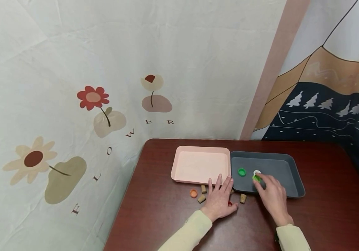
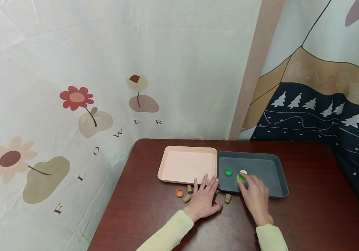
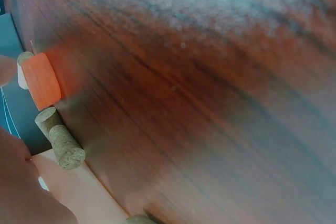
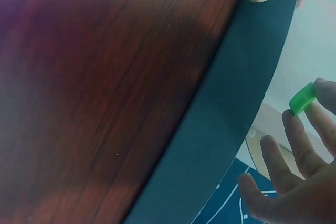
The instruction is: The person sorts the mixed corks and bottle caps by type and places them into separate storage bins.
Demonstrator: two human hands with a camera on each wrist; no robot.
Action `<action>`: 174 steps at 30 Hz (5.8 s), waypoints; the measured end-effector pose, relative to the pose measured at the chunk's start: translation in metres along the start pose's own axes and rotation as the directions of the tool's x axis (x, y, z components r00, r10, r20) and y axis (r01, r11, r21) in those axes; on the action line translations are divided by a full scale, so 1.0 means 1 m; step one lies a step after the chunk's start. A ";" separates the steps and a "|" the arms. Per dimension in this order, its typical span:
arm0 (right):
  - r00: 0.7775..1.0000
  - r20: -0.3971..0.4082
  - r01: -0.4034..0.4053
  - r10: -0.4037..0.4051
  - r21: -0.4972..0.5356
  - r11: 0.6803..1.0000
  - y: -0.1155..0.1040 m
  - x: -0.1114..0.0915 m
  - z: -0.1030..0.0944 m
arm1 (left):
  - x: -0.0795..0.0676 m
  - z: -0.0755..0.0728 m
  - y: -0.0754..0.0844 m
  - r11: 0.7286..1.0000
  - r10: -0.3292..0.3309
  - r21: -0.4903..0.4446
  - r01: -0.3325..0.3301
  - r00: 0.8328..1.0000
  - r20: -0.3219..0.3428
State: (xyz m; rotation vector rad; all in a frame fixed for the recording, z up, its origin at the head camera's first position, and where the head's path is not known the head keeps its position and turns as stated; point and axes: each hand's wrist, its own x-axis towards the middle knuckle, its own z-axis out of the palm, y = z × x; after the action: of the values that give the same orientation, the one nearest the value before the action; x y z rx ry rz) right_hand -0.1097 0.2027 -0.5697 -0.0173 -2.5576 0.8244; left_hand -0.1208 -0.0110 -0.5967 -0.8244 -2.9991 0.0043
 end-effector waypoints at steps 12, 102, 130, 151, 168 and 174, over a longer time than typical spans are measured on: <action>0.988 0.145 -0.035 0.046 -0.078 0.996 0.003 0.017 0.015 | 0.000 -0.001 0.001 1.000 0.001 0.006 -0.001 1.000 0.007; 0.883 0.409 0.323 -0.231 -0.173 0.930 -0.049 -0.065 0.025 | -0.070 -0.006 -0.118 0.862 -0.437 -0.329 0.385 0.894 -0.099; 0.864 0.378 0.447 -0.333 -0.270 0.853 -0.056 -0.068 0.047 | -0.076 0.002 -0.117 0.861 -0.425 -0.346 0.374 0.901 -0.083; 0.908 0.219 0.396 -0.357 -0.165 0.903 -0.052 -0.071 0.041 | -0.078 -0.002 -0.118 0.859 -0.420 -0.359 0.365 0.904 -0.085; 0.969 0.053 0.244 -0.241 -0.059 0.968 -0.042 -0.058 0.021 | -0.074 -0.001 -0.117 0.873 -0.422 -0.301 0.383 0.903 -0.075; 0.977 0.003 0.213 -0.213 -0.036 0.976 -0.035 -0.052 0.016 | -0.063 -0.002 -0.108 0.896 -0.387 -0.278 0.346 0.916 -0.107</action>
State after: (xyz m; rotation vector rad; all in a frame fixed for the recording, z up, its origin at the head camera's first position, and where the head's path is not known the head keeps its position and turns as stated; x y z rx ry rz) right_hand -0.0649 0.1575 -0.5831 0.2412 -2.5184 0.6958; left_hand -0.1217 -0.1359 -0.5958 -0.2340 -2.9826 -0.4419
